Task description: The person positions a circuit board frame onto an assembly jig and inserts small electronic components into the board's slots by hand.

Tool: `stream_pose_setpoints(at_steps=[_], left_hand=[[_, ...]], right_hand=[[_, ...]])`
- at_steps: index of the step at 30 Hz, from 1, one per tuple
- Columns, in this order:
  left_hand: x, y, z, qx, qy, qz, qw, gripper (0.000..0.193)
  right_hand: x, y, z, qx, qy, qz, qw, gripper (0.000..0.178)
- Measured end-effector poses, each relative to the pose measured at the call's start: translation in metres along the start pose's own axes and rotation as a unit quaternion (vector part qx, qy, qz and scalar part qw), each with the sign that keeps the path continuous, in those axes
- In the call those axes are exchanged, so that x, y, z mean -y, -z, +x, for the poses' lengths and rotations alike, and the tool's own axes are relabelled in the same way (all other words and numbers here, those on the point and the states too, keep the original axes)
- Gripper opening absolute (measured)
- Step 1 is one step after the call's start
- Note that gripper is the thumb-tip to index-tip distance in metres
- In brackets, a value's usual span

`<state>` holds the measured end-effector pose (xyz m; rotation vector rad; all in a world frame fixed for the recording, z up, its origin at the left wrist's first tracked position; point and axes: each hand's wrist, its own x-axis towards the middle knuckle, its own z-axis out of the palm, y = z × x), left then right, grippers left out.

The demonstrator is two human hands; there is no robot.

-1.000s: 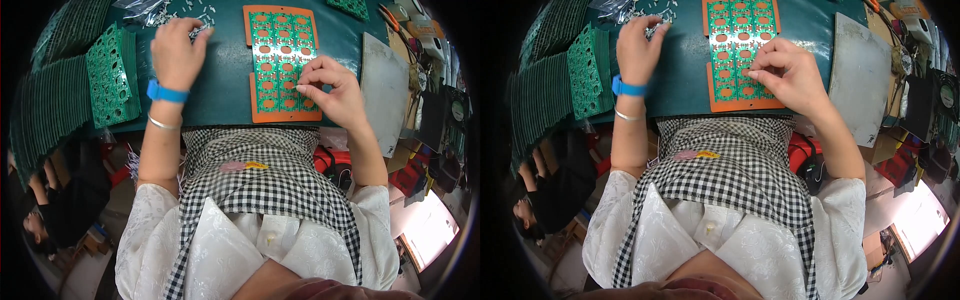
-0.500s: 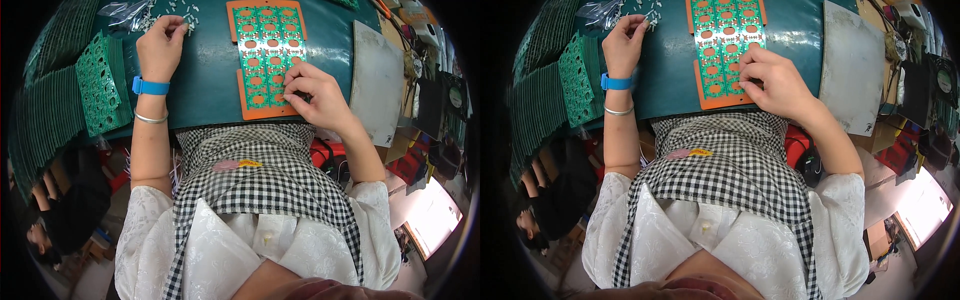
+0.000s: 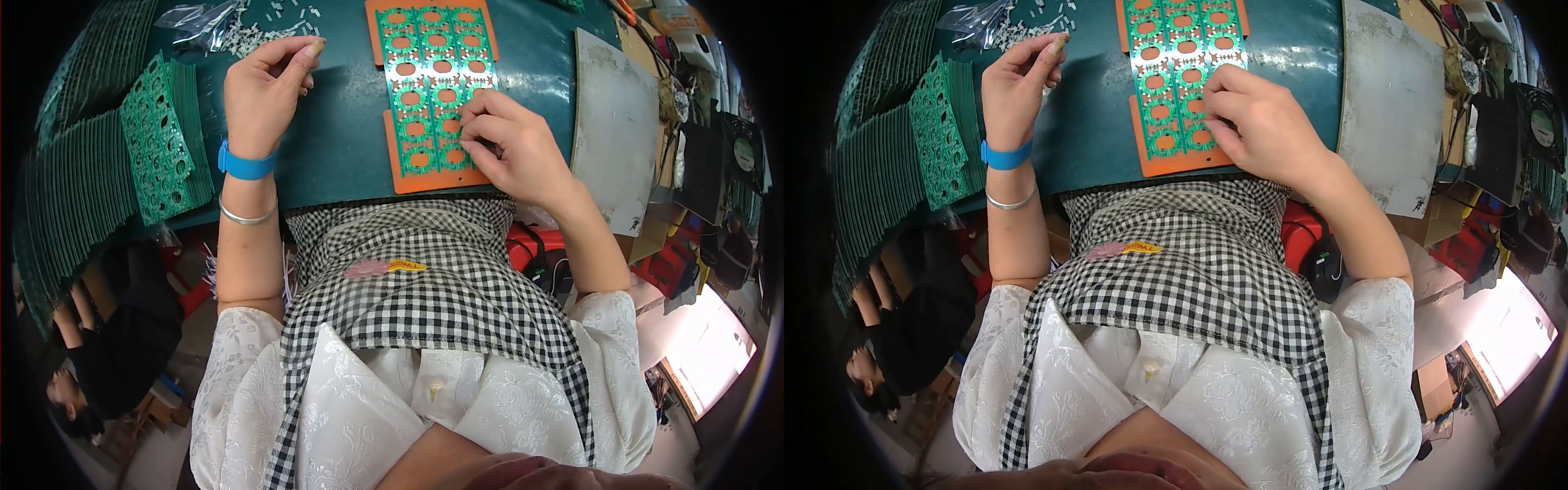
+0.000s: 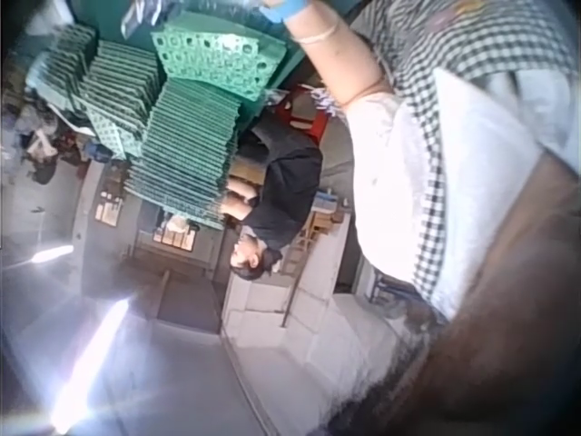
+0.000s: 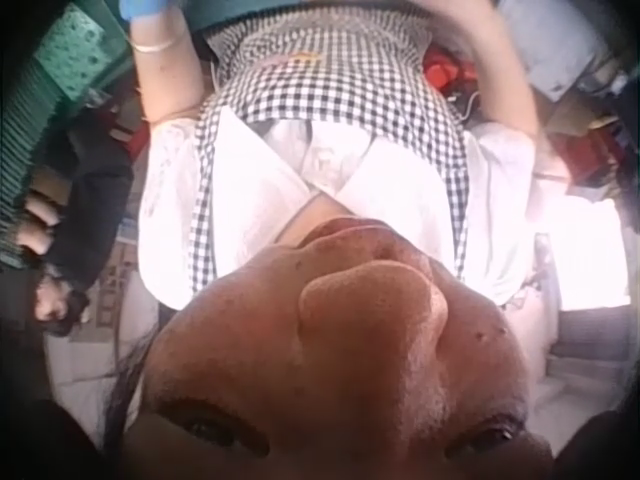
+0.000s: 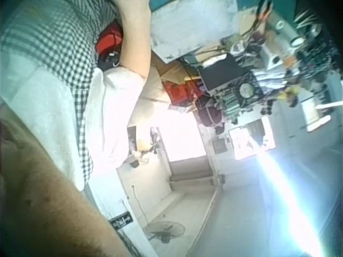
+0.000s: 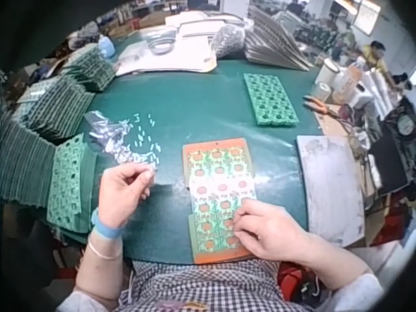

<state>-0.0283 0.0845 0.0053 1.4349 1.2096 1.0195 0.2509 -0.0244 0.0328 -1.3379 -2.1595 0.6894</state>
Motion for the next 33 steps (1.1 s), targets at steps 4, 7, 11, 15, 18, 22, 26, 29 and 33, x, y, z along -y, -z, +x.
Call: stream_pose_setpoints(at_steps=[4, 7, 11, 15, 18, 22, 26, 29, 33], left_hand=[[-0.007, -0.002, -0.004, 0.029, 0.017, -0.069, 0.997, 0.018], [-0.012, -0.005, -0.008, 0.049, 0.023, -0.108, 0.993, 0.019], [-0.018, -0.008, -0.013, 0.084, 0.012, -0.144, 0.986, 0.020], [-0.029, -0.019, -0.019, 0.107, 0.022, -0.189, 0.976, 0.021], [-0.033, -0.027, -0.024, 0.143, 0.036, -0.230, 0.962, 0.020], [-0.040, -0.042, -0.030, 0.165, 0.052, -0.270, 0.947, 0.020], [-0.041, -0.048, -0.039, 0.161, 0.066, -0.251, 0.952, 0.020], [-0.042, -0.051, -0.042, 0.155, 0.092, -0.241, 0.953, 0.020], [-0.039, -0.056, -0.038, 0.154, 0.092, -0.230, 0.957, 0.015]], right_hand=[[-0.001, -0.002, 0.004, 0.009, 0.035, -0.026, 0.999, 0.012], [0.000, -0.002, 0.005, 0.025, 0.076, -0.065, 0.995, 0.011], [-0.001, 0.006, 0.008, 0.040, 0.056, -0.040, 0.997, 0.013], [0.001, 0.019, 0.022, -0.013, 0.031, 0.026, 0.999, 0.015], [0.008, 0.020, 0.041, -0.066, 0.048, 0.033, 0.996, 0.013], [0.025, 0.010, 0.062, -0.142, 0.054, 0.060, 0.987, 0.016], [0.019, -0.001, 0.065, -0.192, 0.106, 0.008, 0.976, 0.014], [0.019, -0.002, 0.064, -0.196, 0.112, -0.018, 0.974, 0.013], [0.020, 0.002, 0.068, -0.187, 0.087, -0.011, 0.978, 0.012]])
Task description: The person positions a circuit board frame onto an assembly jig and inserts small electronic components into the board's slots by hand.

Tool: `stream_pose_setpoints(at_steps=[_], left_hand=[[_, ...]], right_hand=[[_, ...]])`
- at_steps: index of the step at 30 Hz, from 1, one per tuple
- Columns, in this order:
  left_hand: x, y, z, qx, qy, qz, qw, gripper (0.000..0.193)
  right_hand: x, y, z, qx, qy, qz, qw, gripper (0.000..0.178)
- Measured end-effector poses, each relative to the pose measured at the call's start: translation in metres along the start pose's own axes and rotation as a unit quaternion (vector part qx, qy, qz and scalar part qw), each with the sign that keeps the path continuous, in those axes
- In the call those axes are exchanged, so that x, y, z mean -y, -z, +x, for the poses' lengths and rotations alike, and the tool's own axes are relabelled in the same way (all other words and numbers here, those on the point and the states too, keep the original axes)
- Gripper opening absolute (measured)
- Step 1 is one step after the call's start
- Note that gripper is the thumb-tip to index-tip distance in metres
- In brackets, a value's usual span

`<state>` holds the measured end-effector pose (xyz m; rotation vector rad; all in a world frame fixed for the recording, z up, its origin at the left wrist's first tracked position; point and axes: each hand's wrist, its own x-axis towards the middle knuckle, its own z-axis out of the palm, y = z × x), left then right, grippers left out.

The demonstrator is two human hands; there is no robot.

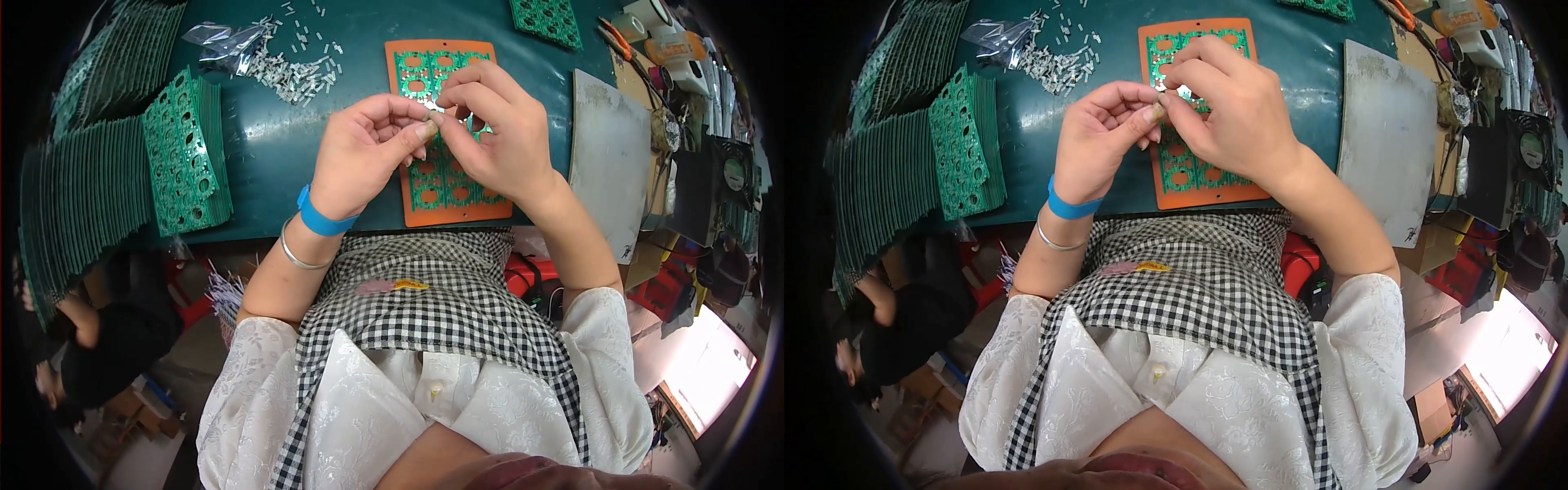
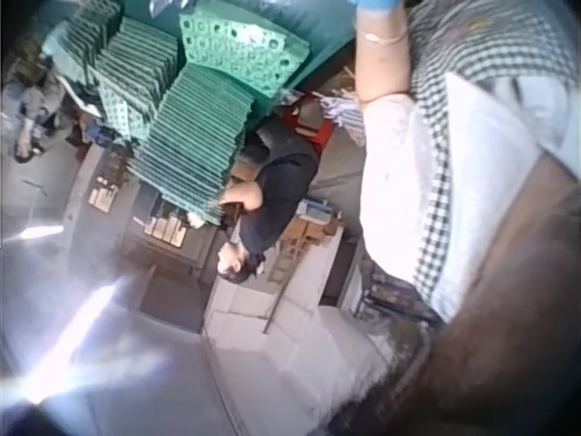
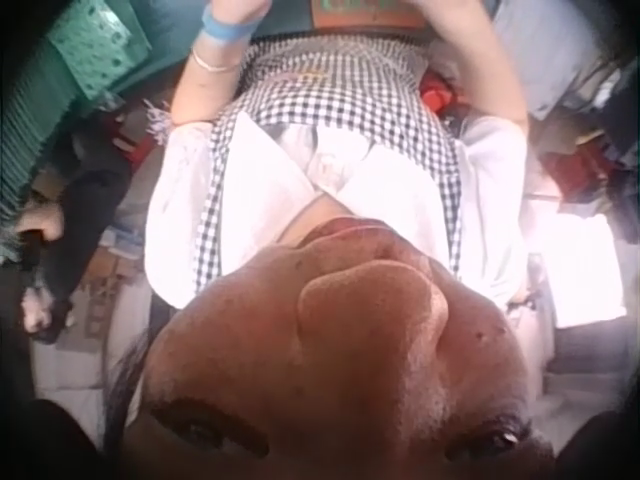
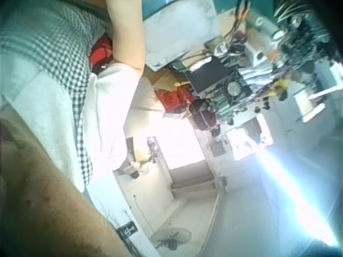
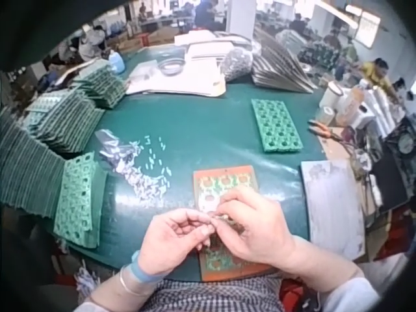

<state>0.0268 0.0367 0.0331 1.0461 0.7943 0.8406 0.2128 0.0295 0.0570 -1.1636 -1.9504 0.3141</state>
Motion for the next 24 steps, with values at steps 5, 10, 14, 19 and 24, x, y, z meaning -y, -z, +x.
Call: stream_pose_setpoints(at_steps=[5, 10, 14, 19, 24], left_hand=[[-0.001, 0.000, 0.010, -0.010, -0.027, 0.022, 0.999, 0.010], [0.008, -0.003, 0.014, -0.015, -0.061, 0.014, 0.998, 0.009], [0.000, -0.006, 0.019, -0.001, -0.048, 0.034, 0.998, 0.011], [-0.008, 0.007, 0.029, -0.033, -0.076, 0.001, 0.997, 0.011], [-0.006, 0.023, 0.039, -0.043, -0.063, -0.041, 0.996, 0.010]], right_hand=[[-0.011, 0.007, 0.007, 0.040, -0.016, 0.098, 0.994, 0.014], [-0.004, 0.014, 0.016, 0.076, -0.063, 0.095, 0.991, 0.013], [-0.006, 0.019, 0.022, 0.053, -0.037, 0.112, 0.992, 0.009], [-0.053, 0.032, 0.036, 0.017, -0.170, 0.157, 0.973, 0.007], [-0.103, 0.030, 0.029, 0.101, -0.153, -0.029, 0.983, 0.010]])
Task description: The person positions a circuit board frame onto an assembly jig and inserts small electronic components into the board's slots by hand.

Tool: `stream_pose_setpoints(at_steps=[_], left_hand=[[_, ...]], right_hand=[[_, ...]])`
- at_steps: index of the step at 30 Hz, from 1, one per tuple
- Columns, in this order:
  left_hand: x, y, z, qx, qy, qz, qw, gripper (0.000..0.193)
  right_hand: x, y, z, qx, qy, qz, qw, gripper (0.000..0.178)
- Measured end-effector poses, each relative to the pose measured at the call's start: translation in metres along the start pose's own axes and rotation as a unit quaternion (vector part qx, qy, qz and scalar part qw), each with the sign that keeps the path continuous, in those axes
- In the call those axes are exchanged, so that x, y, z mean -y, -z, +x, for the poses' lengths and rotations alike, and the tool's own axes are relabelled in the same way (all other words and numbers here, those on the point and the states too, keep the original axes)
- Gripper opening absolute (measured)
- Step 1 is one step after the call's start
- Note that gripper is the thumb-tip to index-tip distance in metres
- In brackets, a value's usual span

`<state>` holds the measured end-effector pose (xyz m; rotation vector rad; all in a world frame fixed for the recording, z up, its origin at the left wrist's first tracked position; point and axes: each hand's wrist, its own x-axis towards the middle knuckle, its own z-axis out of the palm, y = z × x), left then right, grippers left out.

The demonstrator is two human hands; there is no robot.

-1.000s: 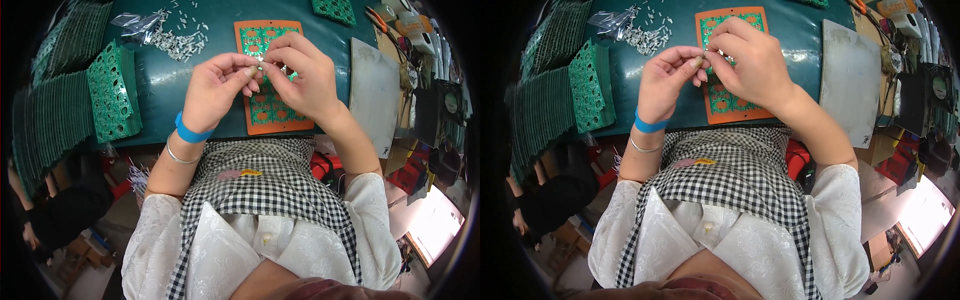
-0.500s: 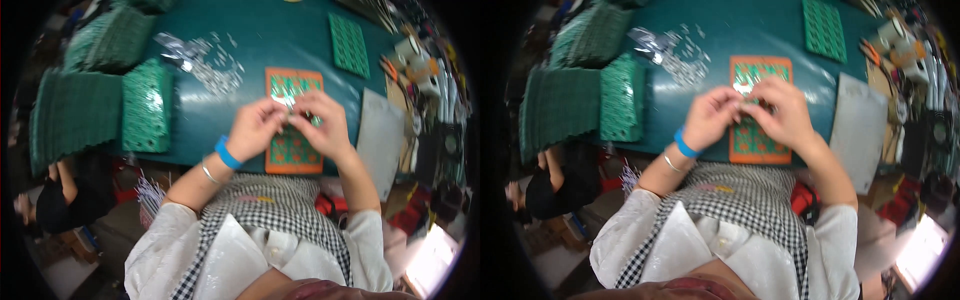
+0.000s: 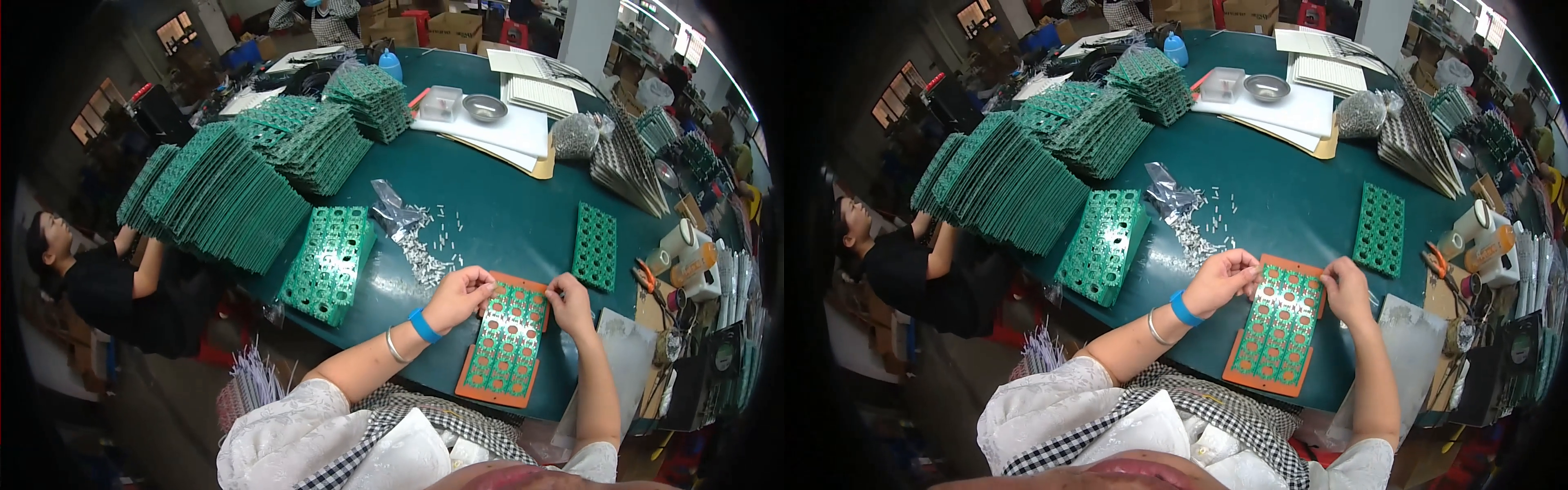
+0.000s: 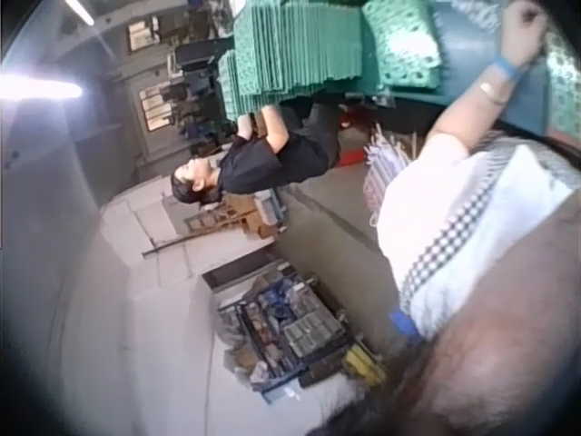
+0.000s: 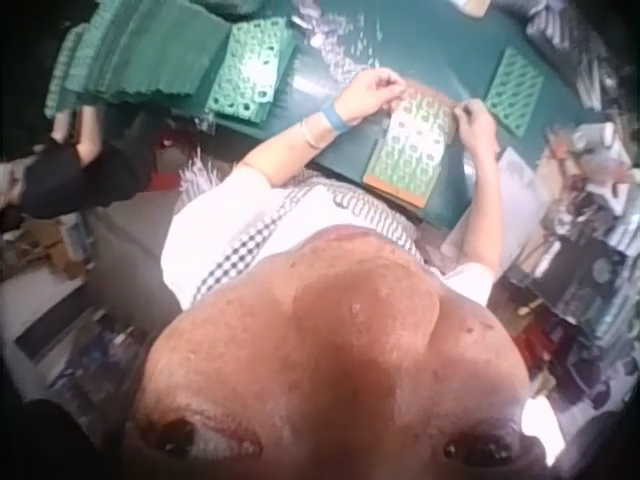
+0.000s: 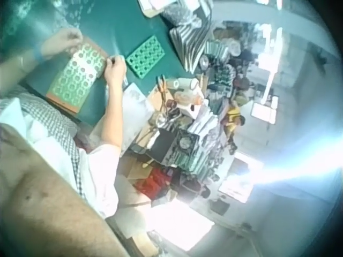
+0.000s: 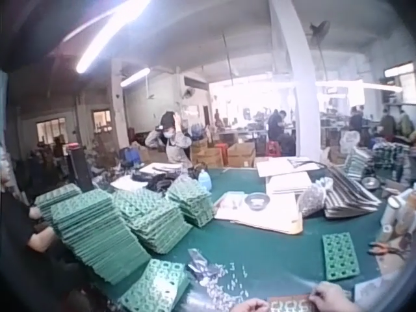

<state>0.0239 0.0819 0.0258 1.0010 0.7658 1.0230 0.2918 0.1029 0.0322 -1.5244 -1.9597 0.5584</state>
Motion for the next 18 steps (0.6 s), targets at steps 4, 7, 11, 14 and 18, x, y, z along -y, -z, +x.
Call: stream_pose_setpoints(at_steps=[4, 7, 11, 14, 18], left_hand=[[0.003, 0.008, 0.004, 0.005, -0.001, 0.022, 1.000, 0.009], [0.004, 0.011, 0.005, 0.003, 0.004, 0.015, 1.000, 0.009], [0.008, 0.013, 0.005, -0.010, 0.005, -0.002, 1.000, 0.008], [0.015, 0.019, 0.004, -0.005, -0.004, 0.018, 1.000, 0.009], [0.019, 0.021, 0.001, -0.015, 0.010, 0.019, 1.000, 0.009]], right_hand=[[-0.002, -0.004, 0.004, 0.027, -0.025, -0.022, 0.999, 0.011], [-0.001, -0.004, 0.009, 0.022, -0.010, -0.019, 1.000, 0.011], [0.004, -0.001, 0.012, 0.032, -0.002, -0.027, 0.999, 0.011], [0.006, -0.001, 0.011, 0.034, -0.004, -0.024, 0.999, 0.011], [0.004, -0.003, 0.007, 0.034, -0.006, -0.025, 0.999, 0.010]])
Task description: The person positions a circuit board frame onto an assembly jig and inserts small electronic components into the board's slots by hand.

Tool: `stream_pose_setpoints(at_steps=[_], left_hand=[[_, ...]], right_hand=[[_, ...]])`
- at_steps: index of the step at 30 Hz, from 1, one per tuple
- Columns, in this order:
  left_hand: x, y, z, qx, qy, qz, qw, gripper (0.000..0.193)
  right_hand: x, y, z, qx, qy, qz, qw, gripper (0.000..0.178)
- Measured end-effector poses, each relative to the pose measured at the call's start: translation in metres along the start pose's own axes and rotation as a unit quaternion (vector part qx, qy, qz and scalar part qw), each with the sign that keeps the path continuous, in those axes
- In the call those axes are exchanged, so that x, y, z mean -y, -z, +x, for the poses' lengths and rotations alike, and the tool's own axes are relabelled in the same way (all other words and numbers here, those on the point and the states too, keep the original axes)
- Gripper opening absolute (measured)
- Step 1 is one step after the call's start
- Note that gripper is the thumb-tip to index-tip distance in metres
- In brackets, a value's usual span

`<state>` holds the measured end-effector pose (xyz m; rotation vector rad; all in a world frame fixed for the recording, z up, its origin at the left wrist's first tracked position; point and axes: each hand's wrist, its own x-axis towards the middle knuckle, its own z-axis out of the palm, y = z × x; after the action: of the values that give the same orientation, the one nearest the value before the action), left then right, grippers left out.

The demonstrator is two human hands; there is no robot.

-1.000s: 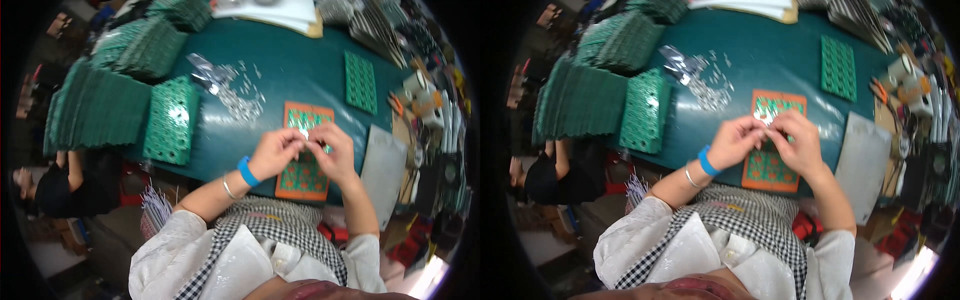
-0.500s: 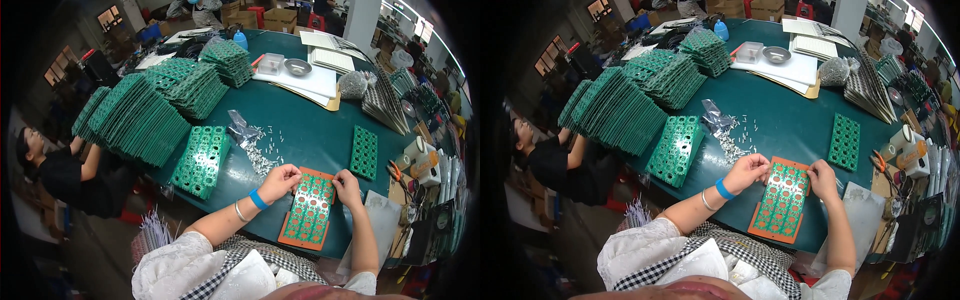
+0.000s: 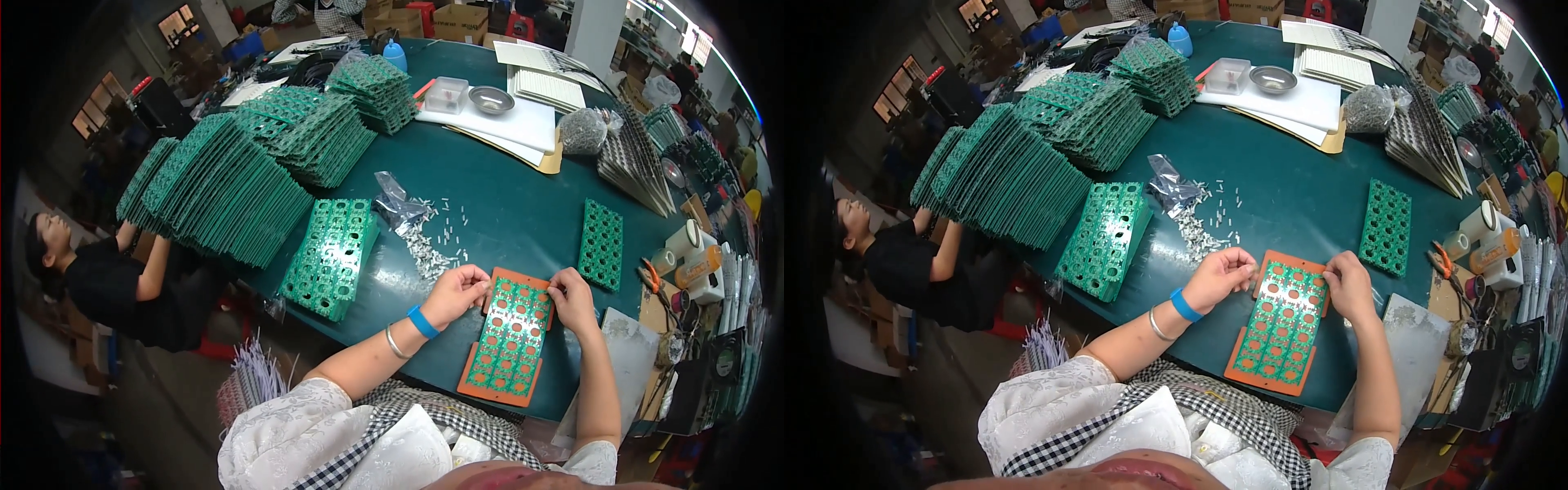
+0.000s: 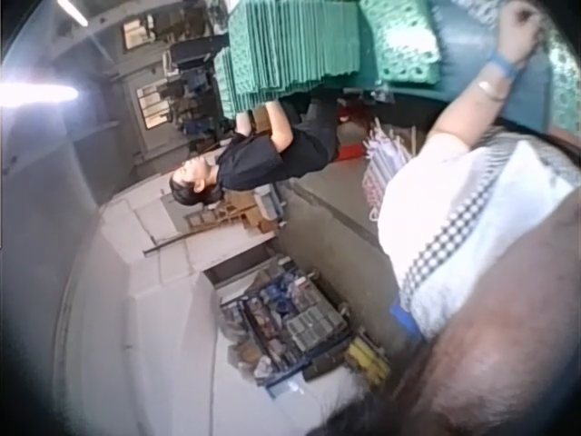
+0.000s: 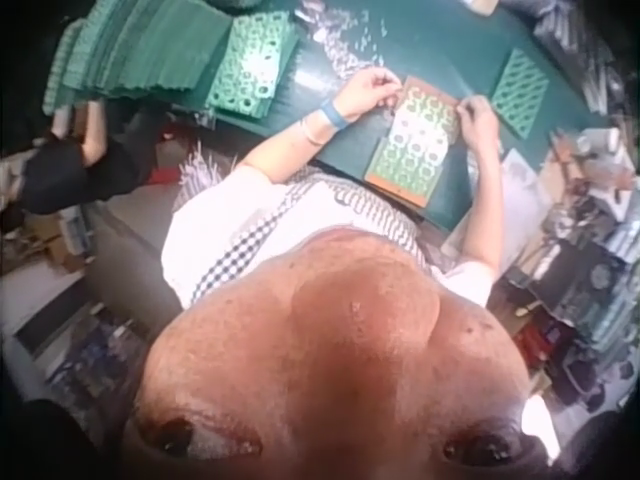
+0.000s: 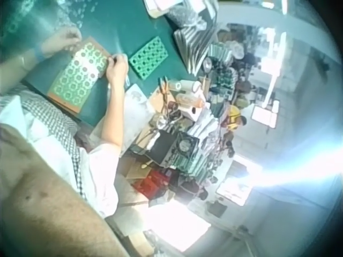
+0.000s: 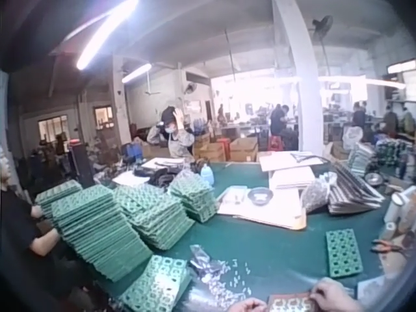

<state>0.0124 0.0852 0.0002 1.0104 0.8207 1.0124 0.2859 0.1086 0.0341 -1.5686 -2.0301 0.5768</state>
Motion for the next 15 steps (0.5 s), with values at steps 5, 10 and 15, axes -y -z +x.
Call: stream_pose_setpoints(at_steps=[5, 10, 15], left_hand=[[0.003, 0.000, 0.001, -0.020, 0.001, -0.012, 1.000, 0.008], [0.000, 0.005, 0.005, -0.051, -0.014, -0.004, 0.999, 0.007], [0.000, 0.011, 0.009, -0.061, -0.014, -0.024, 0.998, 0.008]], right_hand=[[-0.002, 0.002, 0.000, 0.010, 0.020, 0.003, 1.000, 0.009], [-0.015, 0.001, 0.006, -0.004, 0.047, 0.004, 0.999, 0.008], [-0.026, -0.003, 0.010, -0.003, 0.040, 0.026, 0.999, 0.009]])
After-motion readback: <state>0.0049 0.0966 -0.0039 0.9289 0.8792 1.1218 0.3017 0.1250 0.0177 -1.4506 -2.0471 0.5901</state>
